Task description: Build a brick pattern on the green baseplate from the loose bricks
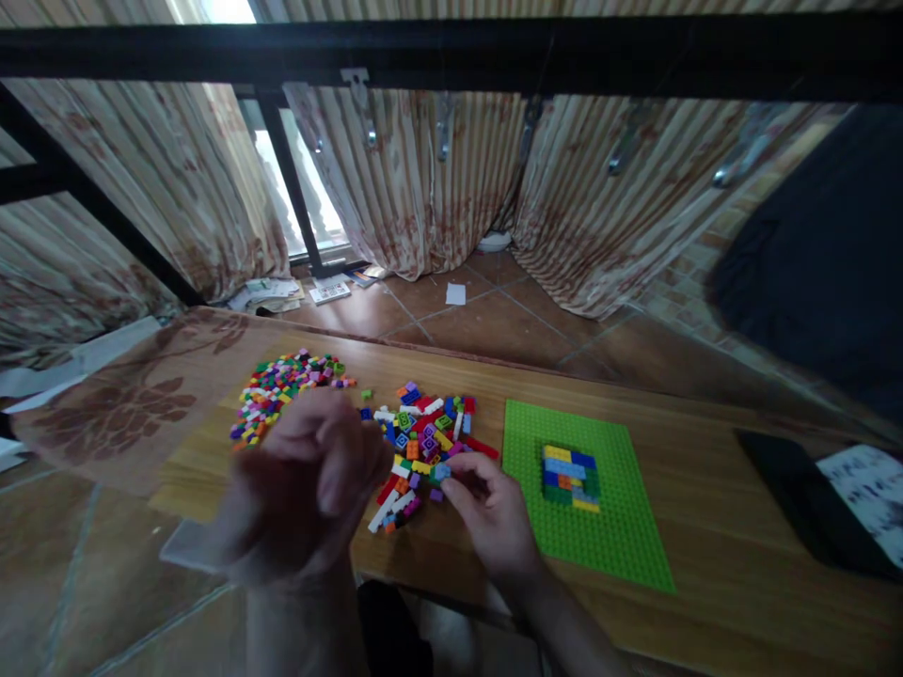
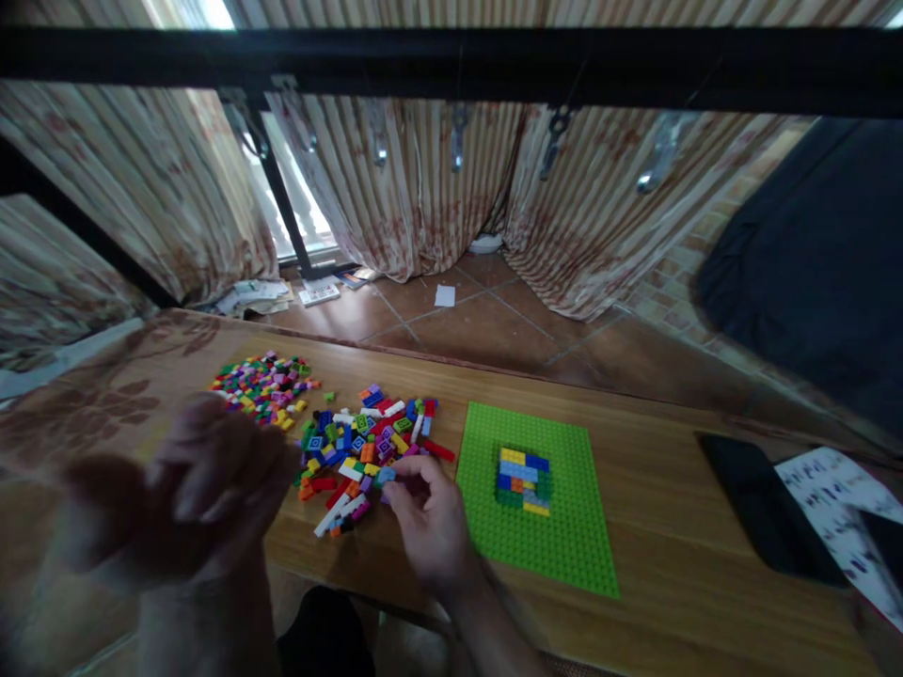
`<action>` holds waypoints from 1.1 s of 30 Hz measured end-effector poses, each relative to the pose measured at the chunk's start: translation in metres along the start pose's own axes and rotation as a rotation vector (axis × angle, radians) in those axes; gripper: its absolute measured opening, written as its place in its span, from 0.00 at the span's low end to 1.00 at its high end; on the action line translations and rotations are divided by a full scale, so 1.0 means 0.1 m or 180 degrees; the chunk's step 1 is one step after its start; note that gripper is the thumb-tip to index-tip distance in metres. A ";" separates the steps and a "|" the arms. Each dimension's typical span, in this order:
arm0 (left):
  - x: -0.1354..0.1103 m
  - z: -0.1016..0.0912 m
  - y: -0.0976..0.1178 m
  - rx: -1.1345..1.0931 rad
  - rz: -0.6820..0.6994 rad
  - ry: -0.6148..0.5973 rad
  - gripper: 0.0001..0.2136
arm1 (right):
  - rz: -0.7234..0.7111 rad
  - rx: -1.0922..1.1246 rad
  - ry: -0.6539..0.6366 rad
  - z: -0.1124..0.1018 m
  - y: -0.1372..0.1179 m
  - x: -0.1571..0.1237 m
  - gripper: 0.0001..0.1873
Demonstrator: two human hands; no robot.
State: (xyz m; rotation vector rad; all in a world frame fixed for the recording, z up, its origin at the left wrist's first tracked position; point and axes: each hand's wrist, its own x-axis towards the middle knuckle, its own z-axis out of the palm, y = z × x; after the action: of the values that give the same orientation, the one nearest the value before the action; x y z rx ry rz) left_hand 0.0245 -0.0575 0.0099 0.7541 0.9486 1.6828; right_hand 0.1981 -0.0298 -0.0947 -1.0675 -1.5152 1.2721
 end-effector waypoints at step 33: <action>0.19 0.85 -0.98 0.0269 -0.1681 -0.0656 0.13 | -0.0949 -0.0209 0.0882 -0.78 -0.33 -0.03 0.08</action>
State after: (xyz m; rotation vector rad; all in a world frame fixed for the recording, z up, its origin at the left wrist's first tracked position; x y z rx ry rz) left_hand 0.1356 -0.0024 -0.0330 0.6466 0.9738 1.0909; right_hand 0.2715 -0.0171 -0.0539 -0.9714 -1.4459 0.8384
